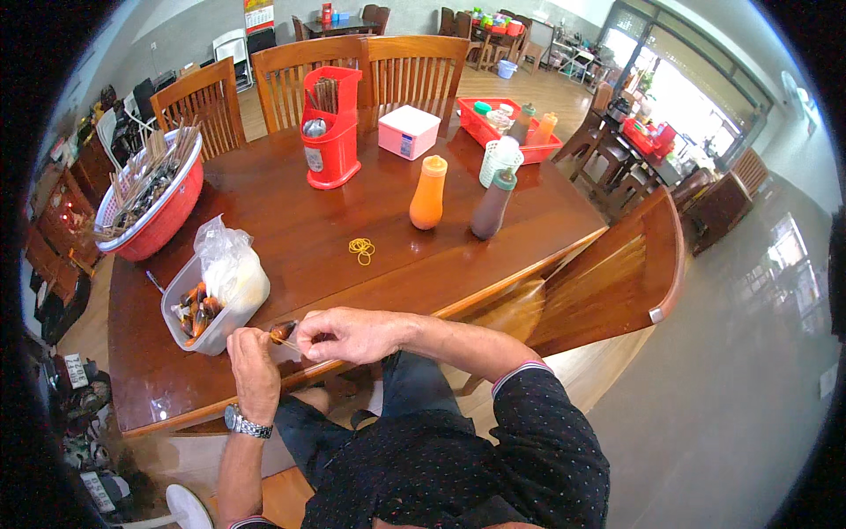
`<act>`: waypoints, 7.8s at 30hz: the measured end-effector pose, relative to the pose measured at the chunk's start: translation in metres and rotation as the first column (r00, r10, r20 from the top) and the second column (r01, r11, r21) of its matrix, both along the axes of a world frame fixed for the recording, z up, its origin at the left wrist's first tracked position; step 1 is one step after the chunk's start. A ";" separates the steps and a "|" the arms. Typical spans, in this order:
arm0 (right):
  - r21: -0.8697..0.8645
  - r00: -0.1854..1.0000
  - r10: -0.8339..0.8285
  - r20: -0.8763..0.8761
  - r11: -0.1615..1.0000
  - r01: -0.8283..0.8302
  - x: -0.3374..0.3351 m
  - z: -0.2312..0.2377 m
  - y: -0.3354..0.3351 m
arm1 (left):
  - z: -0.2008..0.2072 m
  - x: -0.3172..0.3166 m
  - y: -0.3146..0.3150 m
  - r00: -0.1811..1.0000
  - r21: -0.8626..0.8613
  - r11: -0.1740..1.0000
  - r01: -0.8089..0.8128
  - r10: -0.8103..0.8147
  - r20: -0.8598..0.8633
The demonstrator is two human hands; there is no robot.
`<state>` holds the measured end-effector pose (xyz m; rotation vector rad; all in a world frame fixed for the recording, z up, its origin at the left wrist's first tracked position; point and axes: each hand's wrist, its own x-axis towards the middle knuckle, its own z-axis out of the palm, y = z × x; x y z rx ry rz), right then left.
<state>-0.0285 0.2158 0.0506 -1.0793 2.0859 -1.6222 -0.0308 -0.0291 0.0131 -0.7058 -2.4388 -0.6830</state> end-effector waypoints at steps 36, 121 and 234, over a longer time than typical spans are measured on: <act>0.101 0.955 -0.037 -0.294 0.992 0.070 0.007 0.033 0.007 | 0.032 -0.007 0.014 0.798 0.595 0.782 0.188 -0.475 0.371; -0.114 0.635 -0.758 0.150 0.625 0.772 -0.023 -0.095 0.029 | 0.078 -0.059 -0.094 0.967 0.511 0.822 -0.252 0.190 0.171; -0.366 0.864 -0.254 0.434 0.827 0.427 0.005 -0.018 -0.032 | 0.043 -0.004 0.054 0.818 0.925 0.330 -0.187 -0.469 0.333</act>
